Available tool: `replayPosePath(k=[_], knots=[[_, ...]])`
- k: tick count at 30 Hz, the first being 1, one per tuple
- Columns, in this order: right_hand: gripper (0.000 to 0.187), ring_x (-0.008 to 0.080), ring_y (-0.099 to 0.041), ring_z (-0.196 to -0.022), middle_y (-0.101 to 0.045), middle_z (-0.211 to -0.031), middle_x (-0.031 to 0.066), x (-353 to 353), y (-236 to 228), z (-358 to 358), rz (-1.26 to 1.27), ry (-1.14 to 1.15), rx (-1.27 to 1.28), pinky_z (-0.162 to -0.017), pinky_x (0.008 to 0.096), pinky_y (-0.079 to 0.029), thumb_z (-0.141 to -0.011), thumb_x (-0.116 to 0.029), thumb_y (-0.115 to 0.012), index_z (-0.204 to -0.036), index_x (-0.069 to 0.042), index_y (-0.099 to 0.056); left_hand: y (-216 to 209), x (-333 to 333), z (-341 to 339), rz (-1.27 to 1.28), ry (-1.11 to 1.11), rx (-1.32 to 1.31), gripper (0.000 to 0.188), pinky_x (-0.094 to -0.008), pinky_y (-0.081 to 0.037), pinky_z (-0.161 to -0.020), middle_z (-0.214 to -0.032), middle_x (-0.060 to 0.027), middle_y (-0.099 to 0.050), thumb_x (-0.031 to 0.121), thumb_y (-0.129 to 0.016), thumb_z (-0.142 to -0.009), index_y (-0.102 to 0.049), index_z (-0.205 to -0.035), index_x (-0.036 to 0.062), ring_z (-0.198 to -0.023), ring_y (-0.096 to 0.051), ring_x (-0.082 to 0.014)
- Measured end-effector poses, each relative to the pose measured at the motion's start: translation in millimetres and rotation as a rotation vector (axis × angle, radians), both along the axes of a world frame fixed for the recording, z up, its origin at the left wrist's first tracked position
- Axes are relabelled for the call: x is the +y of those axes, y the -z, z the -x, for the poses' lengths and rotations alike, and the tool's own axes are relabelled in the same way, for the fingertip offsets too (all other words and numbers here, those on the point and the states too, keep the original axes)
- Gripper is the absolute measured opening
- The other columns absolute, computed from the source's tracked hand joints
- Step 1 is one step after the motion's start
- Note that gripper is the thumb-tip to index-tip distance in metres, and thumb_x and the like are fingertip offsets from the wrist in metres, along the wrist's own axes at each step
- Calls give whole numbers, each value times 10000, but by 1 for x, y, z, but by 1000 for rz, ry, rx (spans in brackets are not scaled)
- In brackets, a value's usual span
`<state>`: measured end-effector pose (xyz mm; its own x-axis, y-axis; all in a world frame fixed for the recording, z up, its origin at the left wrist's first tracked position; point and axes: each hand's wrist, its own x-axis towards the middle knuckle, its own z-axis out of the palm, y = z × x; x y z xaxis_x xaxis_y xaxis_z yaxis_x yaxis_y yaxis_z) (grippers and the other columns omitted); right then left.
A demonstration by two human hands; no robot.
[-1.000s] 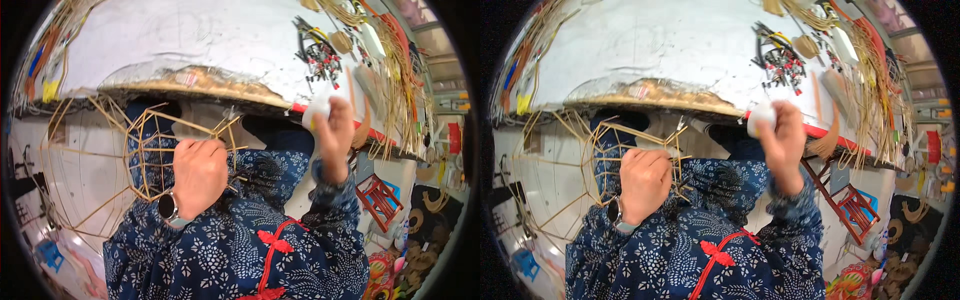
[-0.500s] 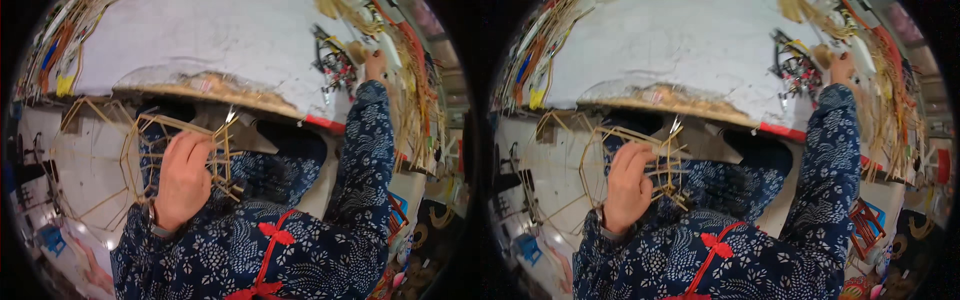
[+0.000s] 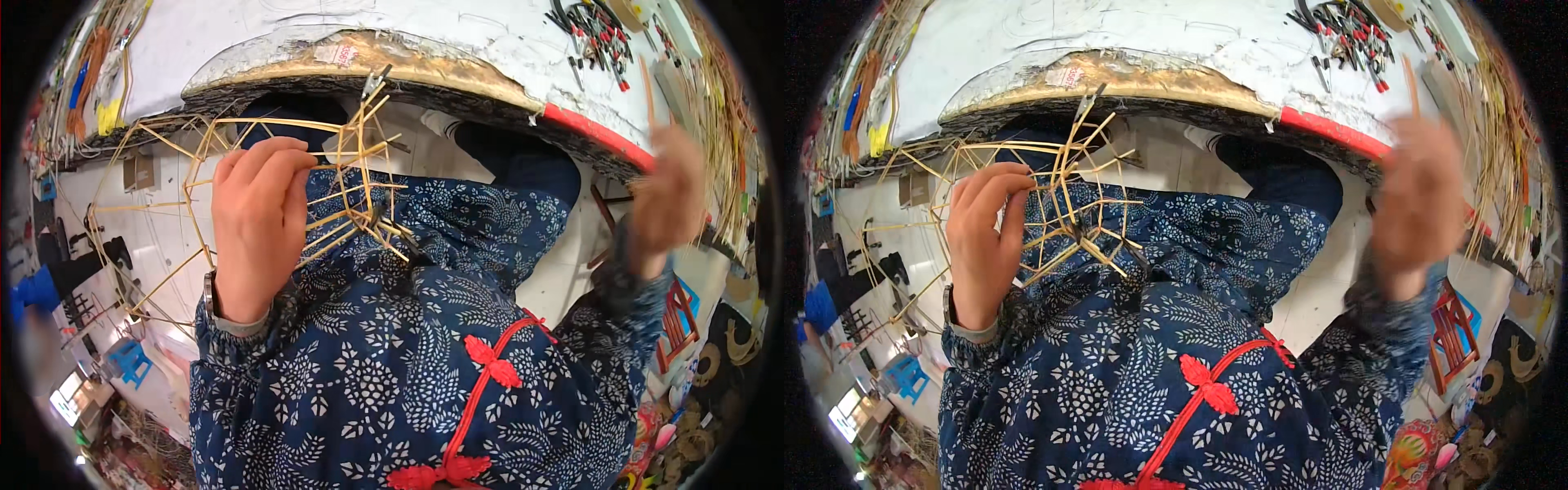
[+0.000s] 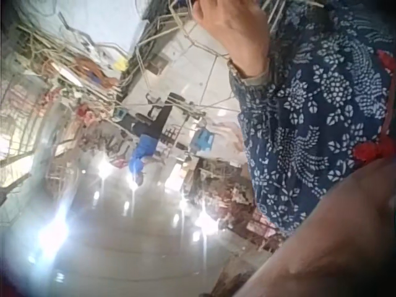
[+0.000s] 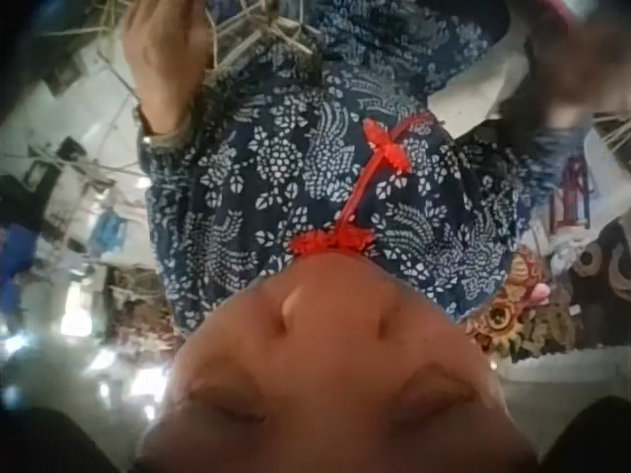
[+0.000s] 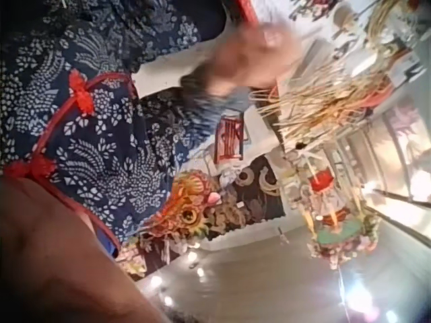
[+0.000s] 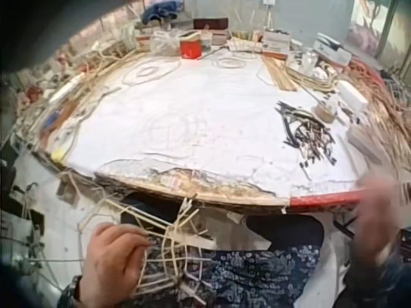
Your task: Assembling a complex 3D bamboo structure by gluing and binding thin wooden sticks.
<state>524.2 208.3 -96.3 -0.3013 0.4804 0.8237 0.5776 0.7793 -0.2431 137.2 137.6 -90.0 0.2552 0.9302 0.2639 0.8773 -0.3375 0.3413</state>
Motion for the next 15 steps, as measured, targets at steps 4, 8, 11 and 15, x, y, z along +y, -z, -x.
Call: replayPosePath(k=[4,8,11,15], knots=[[195,338,-636,-886,-676,-943,135,-64,86,57,858,-122,-130,-769,404,-513,-797,-74,-719,-981,-28,-676,3,4,-3,-21,43,-37,105,-374,-435,-819,-970,-91,-675,-10,-623,-840,-640,-938,23,-871,-627,-279],[278,349,-618,-994,-650,-1040,159,-75,207,85,857,97,-455,-844,433,-500,-830,-162,-716,-1065,-27,-653,2,-1,-2,-34,48,-51,92,-370,-436,-822,-968,-88,-676,-8,-618,-851,-639,-934,26,-873,-629,-280],[248,350,-605,-1015,-640,-1038,143,-79,223,99,923,177,-533,-854,444,-489,-844,-176,-707,-1041,-37,-650,3,-5,1,-43,39,-50,92,-369,-434,-816,-964,-87,-677,-10,-618,-852,-639,-934,26,-872,-631,-279],[187,343,-624,-950,-651,-971,145,-72,182,101,1081,52,-321,-805,411,-501,-850,-148,-699,-967,-8,-656,9,-2,7,-62,38,-68,94,-369,-431,-805,-958,-87,-678,-8,-625,-850,-640,-936,27,-868,-633,-274]])
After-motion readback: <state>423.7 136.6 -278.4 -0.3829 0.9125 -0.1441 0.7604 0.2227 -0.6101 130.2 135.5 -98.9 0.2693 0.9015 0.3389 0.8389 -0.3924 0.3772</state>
